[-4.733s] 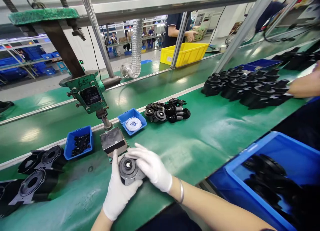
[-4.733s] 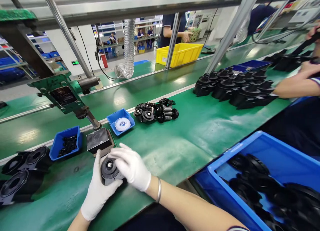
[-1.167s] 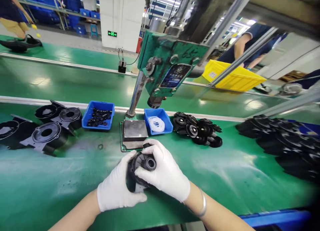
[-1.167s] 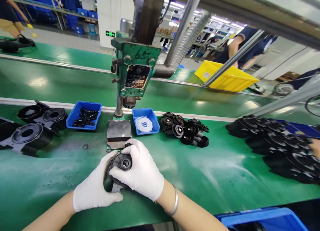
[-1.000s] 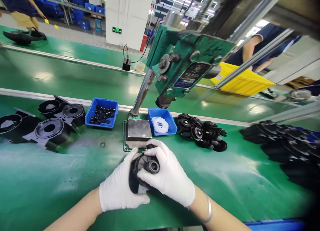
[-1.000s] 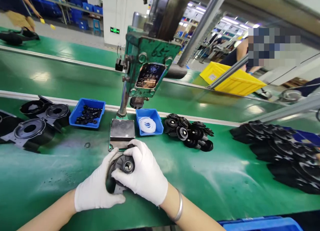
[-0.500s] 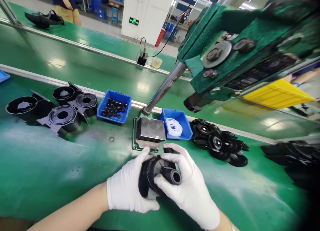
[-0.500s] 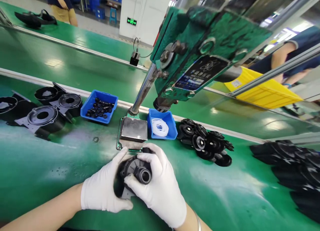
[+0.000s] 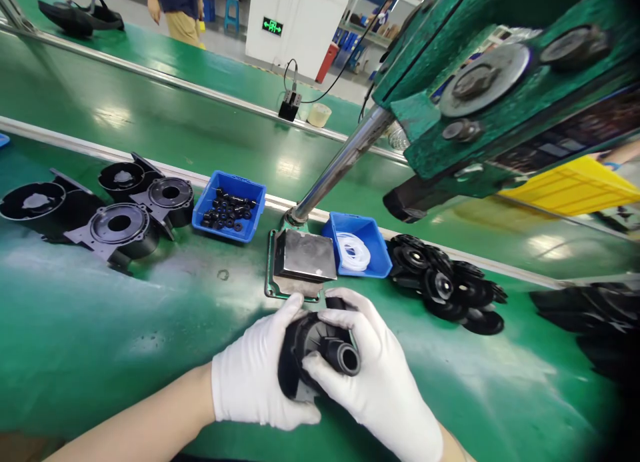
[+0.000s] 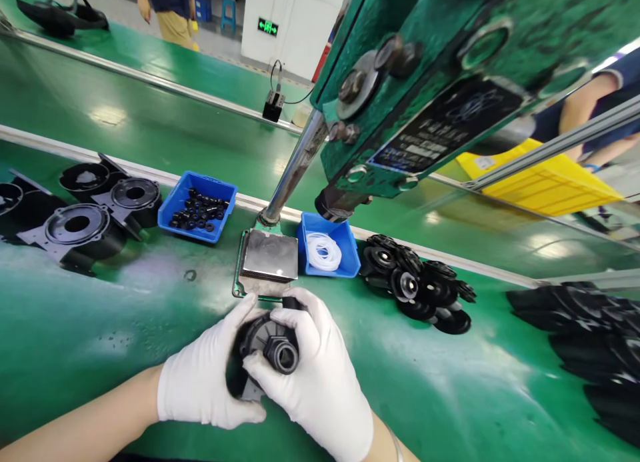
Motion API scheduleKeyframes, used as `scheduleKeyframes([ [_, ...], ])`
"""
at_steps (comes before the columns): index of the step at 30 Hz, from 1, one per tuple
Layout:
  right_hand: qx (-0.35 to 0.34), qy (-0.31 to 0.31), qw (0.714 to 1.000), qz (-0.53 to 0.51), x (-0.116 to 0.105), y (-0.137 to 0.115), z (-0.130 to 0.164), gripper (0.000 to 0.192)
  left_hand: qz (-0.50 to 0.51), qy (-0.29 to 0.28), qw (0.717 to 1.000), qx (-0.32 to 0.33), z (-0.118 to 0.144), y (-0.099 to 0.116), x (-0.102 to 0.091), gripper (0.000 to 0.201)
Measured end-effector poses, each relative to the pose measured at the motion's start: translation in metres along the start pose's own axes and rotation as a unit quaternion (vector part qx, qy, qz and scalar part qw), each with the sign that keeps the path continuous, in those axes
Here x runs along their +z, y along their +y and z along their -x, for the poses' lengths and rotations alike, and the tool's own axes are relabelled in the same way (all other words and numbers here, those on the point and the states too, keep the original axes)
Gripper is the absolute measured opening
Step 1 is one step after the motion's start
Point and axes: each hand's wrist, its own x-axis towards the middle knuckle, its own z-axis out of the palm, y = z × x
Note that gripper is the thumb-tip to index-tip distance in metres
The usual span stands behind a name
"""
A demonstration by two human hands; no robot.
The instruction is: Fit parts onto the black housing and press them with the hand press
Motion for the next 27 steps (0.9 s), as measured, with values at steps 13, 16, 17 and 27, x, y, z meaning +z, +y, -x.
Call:
scheduleKeyframes([
  [13,0.163,-0.088,0.973,-0.136,0.002,-0.007,0.005,0.048,-0.075,0.085,0.982,0.151,-0.002,0.002,0.015,0.100],
  [16,0.233,-0.145,0.943,-0.187,0.001,-0.011,0.007,0.064,-0.120,0.128,0.962,0.208,-0.002,-0.001,0.025,0.090],
  [17,0.248,-0.159,0.934,-0.200,0.000,-0.012,0.008,0.068,-0.132,0.136,0.960,0.205,-0.002,-0.003,0.028,0.089],
  [27,0.152,-0.103,0.958,-0.218,-0.124,0.052,-0.026,0.072,-0.118,0.168,0.979,-0.001,0.004,0.058,0.002,0.080],
])
